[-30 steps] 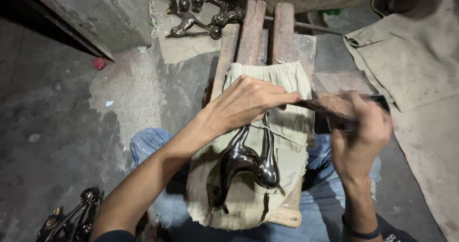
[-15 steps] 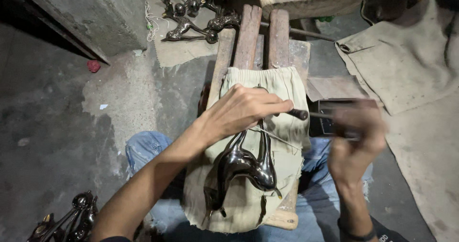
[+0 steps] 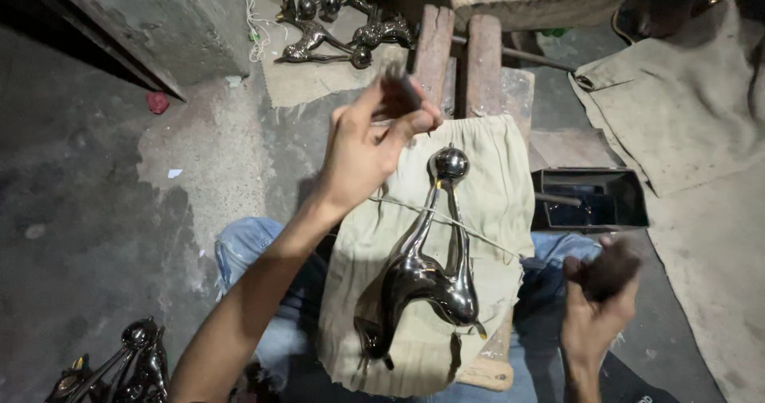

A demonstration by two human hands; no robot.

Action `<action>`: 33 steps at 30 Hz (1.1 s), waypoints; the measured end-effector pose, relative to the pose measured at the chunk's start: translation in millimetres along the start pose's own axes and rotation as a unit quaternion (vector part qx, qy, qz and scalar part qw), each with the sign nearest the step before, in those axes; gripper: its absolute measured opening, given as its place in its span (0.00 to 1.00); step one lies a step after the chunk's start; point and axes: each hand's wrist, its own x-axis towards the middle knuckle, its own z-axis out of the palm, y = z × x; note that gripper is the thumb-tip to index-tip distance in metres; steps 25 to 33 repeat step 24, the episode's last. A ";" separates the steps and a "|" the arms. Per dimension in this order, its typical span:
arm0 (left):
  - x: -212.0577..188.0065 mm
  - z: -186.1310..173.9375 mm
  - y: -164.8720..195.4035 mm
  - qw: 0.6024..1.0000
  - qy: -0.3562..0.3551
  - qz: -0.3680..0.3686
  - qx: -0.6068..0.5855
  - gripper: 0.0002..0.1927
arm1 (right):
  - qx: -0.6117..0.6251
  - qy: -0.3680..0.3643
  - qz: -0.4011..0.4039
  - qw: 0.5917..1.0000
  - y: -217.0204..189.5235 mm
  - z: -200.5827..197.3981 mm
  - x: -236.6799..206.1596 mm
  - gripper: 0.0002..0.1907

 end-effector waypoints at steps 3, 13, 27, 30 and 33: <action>2.0 -1.5 7.5 0.995 -0.085 -0.031 -0.033 0.10 | -0.059 0.019 -0.042 0.997 35.7 -0.5 -8.8 0.23; 2.9 32.1 -4.7 0.977 -0.154 0.145 0.030 0.18 | -0.083 -0.021 -0.061 0.994 7.2 5.7 9.9 0.20; 1.2 44.7 -15.1 0.973 -0.148 0.168 0.050 0.21 | -0.173 -0.084 -0.317 0.929 -98.8 0.9 71.1 0.26; 1.2 44.7 -15.1 0.973 -0.148 0.168 0.050 0.21 | -0.173 -0.084 -0.317 0.929 -98.8 0.9 71.1 0.26; 1.2 44.7 -15.1 0.973 -0.148 0.168 0.050 0.21 | -0.173 -0.084 -0.317 0.929 -98.8 0.9 71.1 0.26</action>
